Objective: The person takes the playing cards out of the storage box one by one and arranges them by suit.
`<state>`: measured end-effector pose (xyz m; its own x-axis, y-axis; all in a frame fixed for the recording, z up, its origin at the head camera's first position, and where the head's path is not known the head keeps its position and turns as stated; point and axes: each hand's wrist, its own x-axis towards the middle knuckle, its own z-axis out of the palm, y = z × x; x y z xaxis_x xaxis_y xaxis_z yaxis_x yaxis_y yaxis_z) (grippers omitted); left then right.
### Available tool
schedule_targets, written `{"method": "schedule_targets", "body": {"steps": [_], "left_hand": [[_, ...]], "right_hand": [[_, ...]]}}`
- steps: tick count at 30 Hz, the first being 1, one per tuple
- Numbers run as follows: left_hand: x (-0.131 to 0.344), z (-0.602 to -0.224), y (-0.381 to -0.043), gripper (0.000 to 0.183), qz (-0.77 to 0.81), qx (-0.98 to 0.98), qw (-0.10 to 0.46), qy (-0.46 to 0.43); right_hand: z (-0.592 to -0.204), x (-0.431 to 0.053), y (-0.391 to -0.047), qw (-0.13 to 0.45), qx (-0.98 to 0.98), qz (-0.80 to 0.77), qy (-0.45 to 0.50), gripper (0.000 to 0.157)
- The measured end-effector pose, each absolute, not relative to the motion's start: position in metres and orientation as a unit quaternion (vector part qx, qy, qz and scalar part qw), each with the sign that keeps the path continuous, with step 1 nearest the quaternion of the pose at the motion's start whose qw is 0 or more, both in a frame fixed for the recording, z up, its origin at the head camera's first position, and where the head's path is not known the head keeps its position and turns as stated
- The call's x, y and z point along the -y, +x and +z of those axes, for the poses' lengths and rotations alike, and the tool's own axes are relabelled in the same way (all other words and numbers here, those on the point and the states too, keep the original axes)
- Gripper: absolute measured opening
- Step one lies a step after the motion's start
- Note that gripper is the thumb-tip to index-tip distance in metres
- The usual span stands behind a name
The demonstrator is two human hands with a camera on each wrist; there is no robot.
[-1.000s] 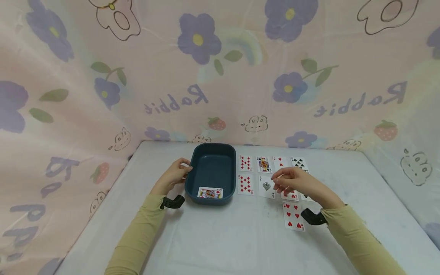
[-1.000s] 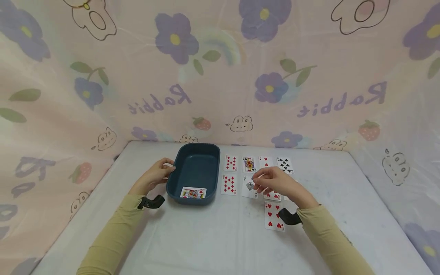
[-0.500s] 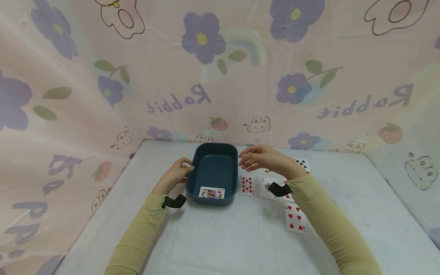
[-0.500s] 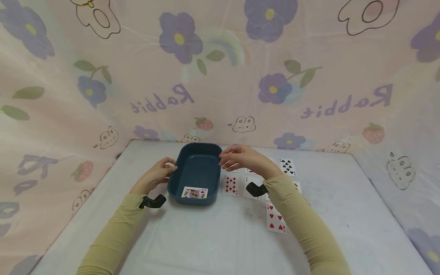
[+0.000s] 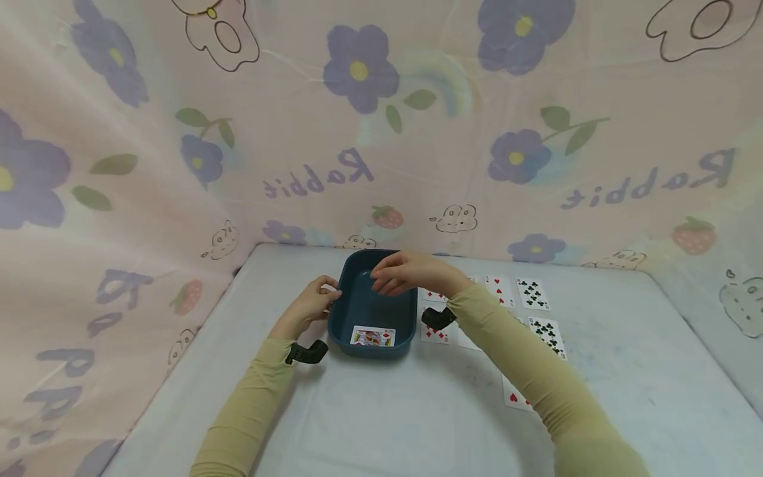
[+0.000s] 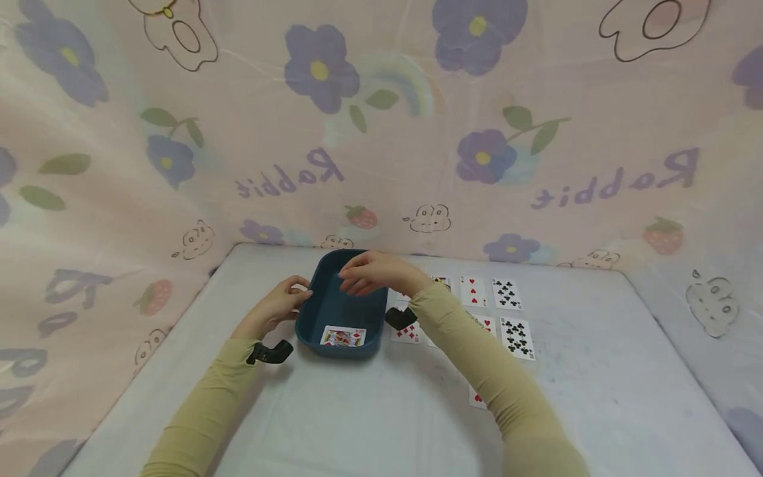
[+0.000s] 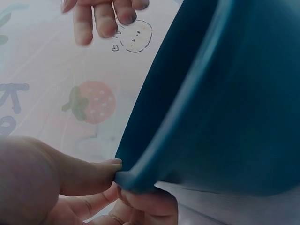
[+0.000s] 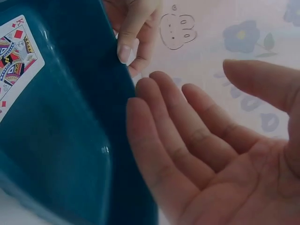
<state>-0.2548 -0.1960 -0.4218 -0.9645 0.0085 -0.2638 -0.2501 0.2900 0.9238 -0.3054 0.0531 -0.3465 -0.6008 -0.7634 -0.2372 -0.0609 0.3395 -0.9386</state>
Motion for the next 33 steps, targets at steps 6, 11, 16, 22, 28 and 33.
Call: {"method": "schedule_targets", "body": {"steps": [6, 11, 16, 22, 28, 33], "left_hand": [[0.2, -0.42, -0.253, 0.023, 0.587, -0.798, 0.11, -0.08], [0.199, -0.42, -0.252, 0.023, 0.591, -0.795, 0.11, -0.075], [0.196, -0.419, -0.251, 0.022, 0.598, -0.79, 0.113, -0.067], [0.195, -0.42, -0.253, 0.021, 0.599, -0.79, 0.108, -0.071], [0.194, -0.422, -0.254, 0.022, 0.603, -0.787, 0.109, -0.07], [0.193, -0.422, -0.254, 0.022, 0.599, -0.791, 0.106, -0.07]], "right_hand": [[-0.355, -0.034, -0.314, 0.357, -0.729, -0.522, -0.262, 0.037], [-0.366, -0.02, -0.317, 0.365, -0.727, -0.524, -0.254, 0.043], [-0.379, -0.009, -0.318, 0.375, -0.736, -0.508, -0.245, 0.039], [-0.389, -0.002, -0.318, 0.393, -0.754, -0.465, -0.245, 0.033], [-0.396, -0.001, -0.315, 0.417, -0.791, -0.389, -0.223, 0.037], [-0.397, 0.0, -0.309, 0.42, -0.804, -0.364, -0.212, 0.039]]}}
